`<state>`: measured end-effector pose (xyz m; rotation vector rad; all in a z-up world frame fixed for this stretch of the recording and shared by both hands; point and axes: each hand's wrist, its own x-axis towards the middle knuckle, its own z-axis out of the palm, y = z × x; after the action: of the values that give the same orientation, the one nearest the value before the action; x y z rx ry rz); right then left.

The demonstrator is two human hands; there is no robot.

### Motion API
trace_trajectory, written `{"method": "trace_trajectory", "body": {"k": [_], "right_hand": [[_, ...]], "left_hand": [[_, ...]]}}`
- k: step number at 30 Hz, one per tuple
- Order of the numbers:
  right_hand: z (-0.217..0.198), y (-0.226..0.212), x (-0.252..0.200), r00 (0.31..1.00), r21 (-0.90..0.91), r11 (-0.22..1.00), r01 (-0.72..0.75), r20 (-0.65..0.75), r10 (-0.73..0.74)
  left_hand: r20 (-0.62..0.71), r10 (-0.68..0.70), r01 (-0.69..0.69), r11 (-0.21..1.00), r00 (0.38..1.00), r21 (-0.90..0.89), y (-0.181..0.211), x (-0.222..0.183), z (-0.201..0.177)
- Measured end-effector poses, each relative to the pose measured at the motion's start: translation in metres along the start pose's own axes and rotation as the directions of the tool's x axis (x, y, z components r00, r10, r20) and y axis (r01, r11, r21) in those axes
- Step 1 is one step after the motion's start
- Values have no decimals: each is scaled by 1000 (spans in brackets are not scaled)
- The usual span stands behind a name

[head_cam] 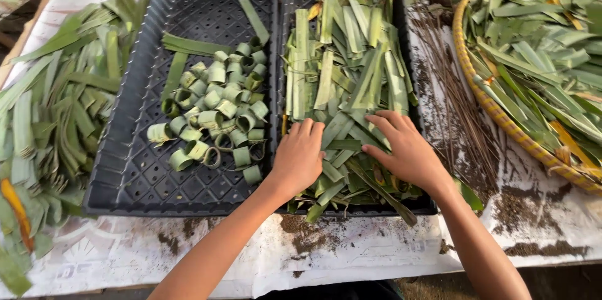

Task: Folding and rolling long green leaves into small circular containers and placing them in a tray.

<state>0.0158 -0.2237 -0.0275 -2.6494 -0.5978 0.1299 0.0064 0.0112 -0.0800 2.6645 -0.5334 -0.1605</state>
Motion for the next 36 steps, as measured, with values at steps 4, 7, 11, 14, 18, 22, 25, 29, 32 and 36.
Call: {"method": "trace_trajectory", "body": {"k": [4, 7, 11, 14, 18, 22, 25, 29, 32, 36], "right_hand": [[28, 28, -6, 997, -101, 995, 20, -78, -28], [20, 25, -11, 987, -128, 989, 69, -135, -86], [-16, 19, -16, 988, 219, 964, 148, -74, -135], [-16, 34, -12, 993, 168, 982, 89, -88, -75], [12, 48, -4, 997, -81, 995, 60, -49, -64], [2, 59, 17, 999, 152, 988, -31, -33, 37], [-27, 55, 24, 994, 417, 908, -34, -80, 74], [-31, 53, 30, 994, 795, 601, -89, 31, 106], [-17, 63, 35, 996, 876, 477, -68, 36, 77], [-45, 36, 42, 990, 912, 405, 68, -112, 86]], "left_hand": [[31, 1, -3, 999, 1000, 46, 11, 9, -1], [-51, 1, 5, 993, 999, 121, 30, 18, -7], [-143, -14, 31, 993, 990, 114, 34, 41, 2], [-123, -71, 62, 995, 990, -77, 39, 55, -7], [-212, -138, 70, 952, 967, -299, 48, 65, -20], [-184, -213, 135, 922, 960, -363, 49, 75, -37], [-224, -265, 141, 881, 938, -452, 52, 81, -42], [-329, -134, -14, 912, 935, -411, 76, 76, -54], [-173, -170, 11, 745, 970, -667, 91, 67, -60], [-48, -184, 25, 376, 982, -926, 105, 67, -64]]}}
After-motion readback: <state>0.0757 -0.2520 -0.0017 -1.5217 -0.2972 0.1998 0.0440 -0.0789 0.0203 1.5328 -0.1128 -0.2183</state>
